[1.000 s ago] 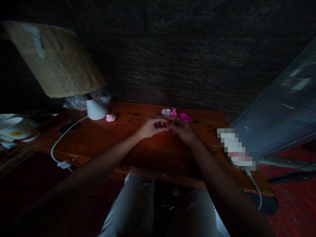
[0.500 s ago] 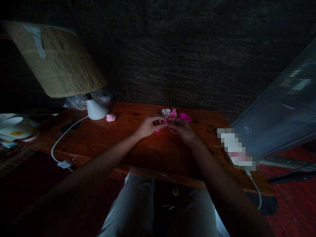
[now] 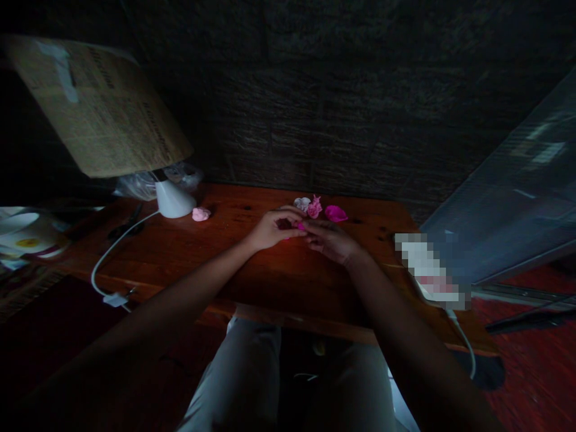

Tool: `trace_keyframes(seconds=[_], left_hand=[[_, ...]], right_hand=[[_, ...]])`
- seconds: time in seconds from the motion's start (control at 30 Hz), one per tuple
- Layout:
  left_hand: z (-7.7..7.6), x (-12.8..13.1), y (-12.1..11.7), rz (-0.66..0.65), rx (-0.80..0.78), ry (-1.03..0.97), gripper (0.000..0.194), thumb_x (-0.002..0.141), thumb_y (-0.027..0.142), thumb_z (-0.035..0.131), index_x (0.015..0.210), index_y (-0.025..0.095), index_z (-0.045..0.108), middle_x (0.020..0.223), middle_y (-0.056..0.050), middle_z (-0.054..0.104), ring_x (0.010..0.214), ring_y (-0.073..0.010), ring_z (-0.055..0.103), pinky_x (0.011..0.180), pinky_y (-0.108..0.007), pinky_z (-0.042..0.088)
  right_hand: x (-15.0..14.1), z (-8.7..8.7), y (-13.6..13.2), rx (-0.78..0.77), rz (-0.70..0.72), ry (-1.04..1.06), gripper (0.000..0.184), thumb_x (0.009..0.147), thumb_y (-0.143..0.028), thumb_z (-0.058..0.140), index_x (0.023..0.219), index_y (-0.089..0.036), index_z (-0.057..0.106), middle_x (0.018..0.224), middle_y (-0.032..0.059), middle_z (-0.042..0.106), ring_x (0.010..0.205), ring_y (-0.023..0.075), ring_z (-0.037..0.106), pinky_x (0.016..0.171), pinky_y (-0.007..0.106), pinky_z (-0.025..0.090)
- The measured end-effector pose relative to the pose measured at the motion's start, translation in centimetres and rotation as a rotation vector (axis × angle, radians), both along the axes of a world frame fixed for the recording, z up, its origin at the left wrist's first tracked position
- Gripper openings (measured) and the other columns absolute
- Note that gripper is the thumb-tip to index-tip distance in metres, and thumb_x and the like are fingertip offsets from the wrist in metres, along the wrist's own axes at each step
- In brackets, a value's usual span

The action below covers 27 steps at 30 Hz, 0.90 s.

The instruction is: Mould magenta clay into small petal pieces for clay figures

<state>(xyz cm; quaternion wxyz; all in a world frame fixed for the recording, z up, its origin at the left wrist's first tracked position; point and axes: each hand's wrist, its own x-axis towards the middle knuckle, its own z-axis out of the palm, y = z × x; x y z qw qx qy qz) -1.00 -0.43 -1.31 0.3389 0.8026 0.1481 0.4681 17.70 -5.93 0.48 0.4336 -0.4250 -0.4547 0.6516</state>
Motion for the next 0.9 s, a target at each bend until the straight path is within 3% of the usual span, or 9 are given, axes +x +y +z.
trace_keyframes(seconds=[0.17,0.3,0.53,0.7,0.9], left_hand=[[-0.11,0.03,-0.11,-0.026,0.000,0.002,0.022,0.078,0.033,0.080,0.083,0.014,0.070,0.100,-0.009,0.072,0.090,-0.0156,0.065,0.080,-0.030,0.051],[-0.21,0.00,-0.21,-0.056,0.032,0.027,0.019,0.076,0.029,0.081,0.079,0.014,0.069,0.098,-0.010,0.073,0.092,-0.0165,0.066,0.080,-0.030,0.051],[-0.20,-0.03,-0.28,-0.008,0.044,0.116,0.032,0.078,0.030,0.080,0.106,0.016,0.073,0.104,-0.010,0.073,0.090,-0.0162,0.066,0.077,-0.029,0.052],[-0.02,-0.05,-0.39,0.068,0.029,0.115,0.023,0.081,0.031,0.077,0.098,0.016,0.074,0.091,-0.006,0.073,0.079,-0.0137,0.063,0.072,-0.026,0.049],[0.23,-0.31,-0.49,0.096,0.045,0.097,0.020,0.083,0.028,0.075,0.098,0.014,0.074,0.091,-0.007,0.071,0.075,-0.0115,0.060,0.068,-0.023,0.046]], right_hand=[[-0.22,0.10,-0.14,0.004,0.016,-0.020,0.037,0.056,-0.047,0.092,0.074,-0.022,0.072,0.068,-0.0028,0.061,0.058,0.0081,0.048,0.053,0.021,0.039],[-0.39,-0.11,-0.05,0.103,0.031,-0.133,0.044,0.054,-0.056,0.090,0.066,-0.019,0.069,0.060,-0.0042,0.055,0.053,0.0059,0.041,0.049,0.021,0.030],[-0.49,-0.33,0.18,0.317,0.014,-0.323,0.050,0.068,-0.066,0.077,0.078,-0.017,0.072,0.052,-0.0052,0.049,0.048,0.0071,0.036,0.047,0.025,0.022],[-0.59,-0.53,0.44,0.293,-0.028,-0.286,0.050,0.072,-0.064,0.075,0.063,-0.018,0.059,0.051,-0.0060,0.043,0.047,0.0066,0.033,0.047,0.026,0.019],[-0.62,-0.42,0.34,0.189,0.018,-0.148,0.044,0.064,-0.059,0.082,0.072,-0.019,0.064,0.060,-0.0050,0.048,0.053,0.0076,0.037,0.049,0.024,0.023]])
